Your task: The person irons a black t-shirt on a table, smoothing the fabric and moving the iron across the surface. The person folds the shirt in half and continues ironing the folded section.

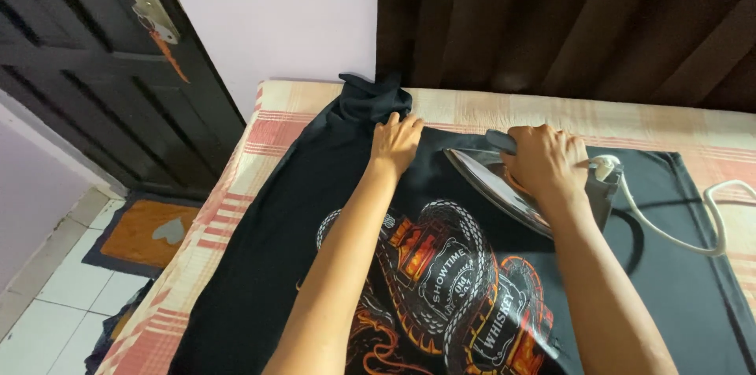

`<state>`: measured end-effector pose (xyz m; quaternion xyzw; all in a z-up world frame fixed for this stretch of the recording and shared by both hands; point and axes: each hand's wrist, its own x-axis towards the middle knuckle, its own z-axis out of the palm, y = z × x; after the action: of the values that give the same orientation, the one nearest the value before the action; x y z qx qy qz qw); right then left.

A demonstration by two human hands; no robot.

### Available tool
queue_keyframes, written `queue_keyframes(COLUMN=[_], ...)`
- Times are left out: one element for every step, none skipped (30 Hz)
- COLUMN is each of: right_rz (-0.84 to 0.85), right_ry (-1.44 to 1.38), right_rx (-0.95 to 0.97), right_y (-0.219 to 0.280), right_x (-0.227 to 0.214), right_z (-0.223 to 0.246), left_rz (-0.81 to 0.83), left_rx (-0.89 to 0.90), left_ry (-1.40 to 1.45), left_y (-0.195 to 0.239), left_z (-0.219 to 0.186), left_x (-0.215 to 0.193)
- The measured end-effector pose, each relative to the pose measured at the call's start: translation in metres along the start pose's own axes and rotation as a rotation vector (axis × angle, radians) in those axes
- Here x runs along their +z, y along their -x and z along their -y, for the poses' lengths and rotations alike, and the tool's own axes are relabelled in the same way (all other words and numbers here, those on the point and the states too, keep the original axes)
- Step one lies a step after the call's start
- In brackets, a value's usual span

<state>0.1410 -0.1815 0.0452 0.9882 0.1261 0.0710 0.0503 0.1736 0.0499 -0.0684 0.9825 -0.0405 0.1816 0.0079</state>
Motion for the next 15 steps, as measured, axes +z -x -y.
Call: queue_keyframes(right_rz=[0.003,-0.028,-0.06,-0.057,-0.034,-0.01,-0.007,0.009,0.026,0.03,0.035,0.04,0.045,0.038,0.031], right_ry=[0.0,-0.01,-0.022,-0.022,-0.028,-0.033,-0.035,-0.046,-0.057,-0.059,-0.053,-0.048,-0.051,-0.031,-0.011], right_rx=[0.001,-0.003,-0.006,-0.005,-0.019,-0.034,-0.032,-0.068,-0.107,-0.109,-0.141,-0.173,-0.177,-0.158,-0.14], right_y=[-0.002,-0.004,-0.007,-0.007,-0.008,-0.008,-0.007,-0.005,-0.004,-0.005,-0.006,-0.006,-0.009,-0.011,-0.013], right_x=[0.002,0.003,0.005,0.002,-0.001,-0.004,-0.008,-0.012,-0.015,-0.017,-0.018,-0.02,-0.019,-0.019,-0.019], right_z=[0.001,0.001,0.002,0.002,0.003,0.003,0.004,0.004,0.005,0.006,0.007,0.008,0.009,0.011,0.012], left_rz=[0.002,-0.005,-0.011,-0.009,-0.016,-0.024,-0.02,-0.014,-0.008,-0.003,0.02,0.043,0.049,0.041,0.033], left_rx=[0.001,-0.053,-0.106,-0.105,-0.13,-0.156,-0.154,-0.158,-0.165,-0.167,-0.184,-0.202,-0.205,-0.197,-0.191], left_ry=[0.001,-0.014,-0.031,-0.03,-0.006,0.018,0.018,0.031,0.043,0.042,0.065,0.089,0.086,0.161,0.236], left_y=[-0.001,-0.002,-0.004,-0.007,-0.009,-0.012,-0.013,-0.015,-0.016,-0.018,-0.02,-0.022,-0.02,-0.018,-0.015], left_z=[-0.004,-0.008,-0.011,-0.008,-0.005,-0.002,-0.001,0.0,0.002,0.005,0.008,0.011,0.012,0.013,0.014], left_x=[-0.007,-0.014,-0.02,-0.017,-0.013,-0.009,-0.009,-0.008,-0.008,-0.002,0.004,0.009,0.005,0.0,-0.005])
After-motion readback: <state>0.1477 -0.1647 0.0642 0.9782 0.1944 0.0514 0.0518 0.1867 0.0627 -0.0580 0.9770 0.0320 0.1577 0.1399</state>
